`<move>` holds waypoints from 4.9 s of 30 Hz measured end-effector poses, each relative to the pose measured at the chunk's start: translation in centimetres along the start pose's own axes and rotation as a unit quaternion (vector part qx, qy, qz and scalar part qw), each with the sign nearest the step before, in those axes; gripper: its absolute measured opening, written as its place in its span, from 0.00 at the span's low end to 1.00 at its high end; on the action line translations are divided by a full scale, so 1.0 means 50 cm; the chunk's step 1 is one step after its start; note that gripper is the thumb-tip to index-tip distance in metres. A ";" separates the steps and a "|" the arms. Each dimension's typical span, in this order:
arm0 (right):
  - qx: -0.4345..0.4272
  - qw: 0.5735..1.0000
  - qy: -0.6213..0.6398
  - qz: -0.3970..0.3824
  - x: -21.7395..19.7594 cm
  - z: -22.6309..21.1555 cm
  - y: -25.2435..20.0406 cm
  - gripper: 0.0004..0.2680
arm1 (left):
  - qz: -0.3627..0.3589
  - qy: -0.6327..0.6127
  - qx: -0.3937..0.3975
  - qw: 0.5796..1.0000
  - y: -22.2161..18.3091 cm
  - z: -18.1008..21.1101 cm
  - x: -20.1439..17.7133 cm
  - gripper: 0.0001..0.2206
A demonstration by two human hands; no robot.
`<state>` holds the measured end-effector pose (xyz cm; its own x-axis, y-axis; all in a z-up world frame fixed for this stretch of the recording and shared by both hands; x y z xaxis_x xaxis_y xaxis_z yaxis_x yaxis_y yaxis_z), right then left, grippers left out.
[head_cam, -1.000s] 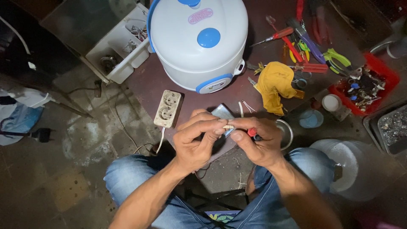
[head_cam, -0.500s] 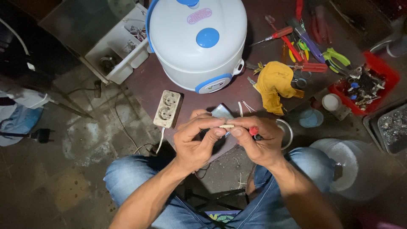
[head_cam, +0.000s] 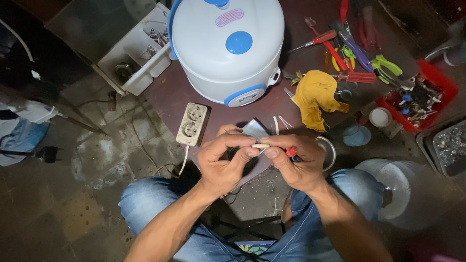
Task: Testing small electronic components like resistors using an analog multimeter.
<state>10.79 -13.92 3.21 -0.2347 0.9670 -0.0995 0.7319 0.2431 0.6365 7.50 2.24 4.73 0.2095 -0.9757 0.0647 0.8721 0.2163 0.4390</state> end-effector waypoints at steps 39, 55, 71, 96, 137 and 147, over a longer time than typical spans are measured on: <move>-0.039 0.999 0.019 -0.011 0.009 -0.007 0.000 0.06 | -0.023 -0.024 0.032 0.999 -0.002 0.003 0.006 0.06; -0.048 0.998 0.024 -0.027 0.009 -0.021 0.013 0.06 | -0.025 -0.020 0.031 0.999 0.000 0.007 0.008 0.07; -0.056 0.998 -0.031 -0.027 0.005 -0.026 0.012 0.06 | -0.015 -0.008 0.018 1.000 0.001 0.009 0.008 0.06; 0.158 0.978 0.127 0.038 -0.019 0.181 -0.173 0.06 | -0.120 0.117 0.094 0.981 0.019 0.089 0.007 0.08; 0.268 0.963 -0.007 0.033 -0.069 0.265 -0.181 0.06 | 0.357 0.101 -0.474 0.799 0.102 -0.341 -0.565 0.15; 0.318 0.946 -0.058 0.000 -0.058 0.258 -0.163 0.04 | 0.337 0.157 -0.448 0.813 0.125 -0.308 -0.553 0.02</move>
<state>13.76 -17.71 -11.54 -0.1909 0.9598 -0.2057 0.9773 0.2055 0.0518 13.96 31.10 -8.11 0.7529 -0.5982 -0.2745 0.4548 0.7743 -0.4399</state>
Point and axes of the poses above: each hand's wrist, its own y-axis towards the middle knuckle, its own x-axis out of the palm, z = x × y, the point moved 10 cm from there along y, towards the middle knuckle, and after that the axes turned 11 degrees about -x, right-handed, at the moved point
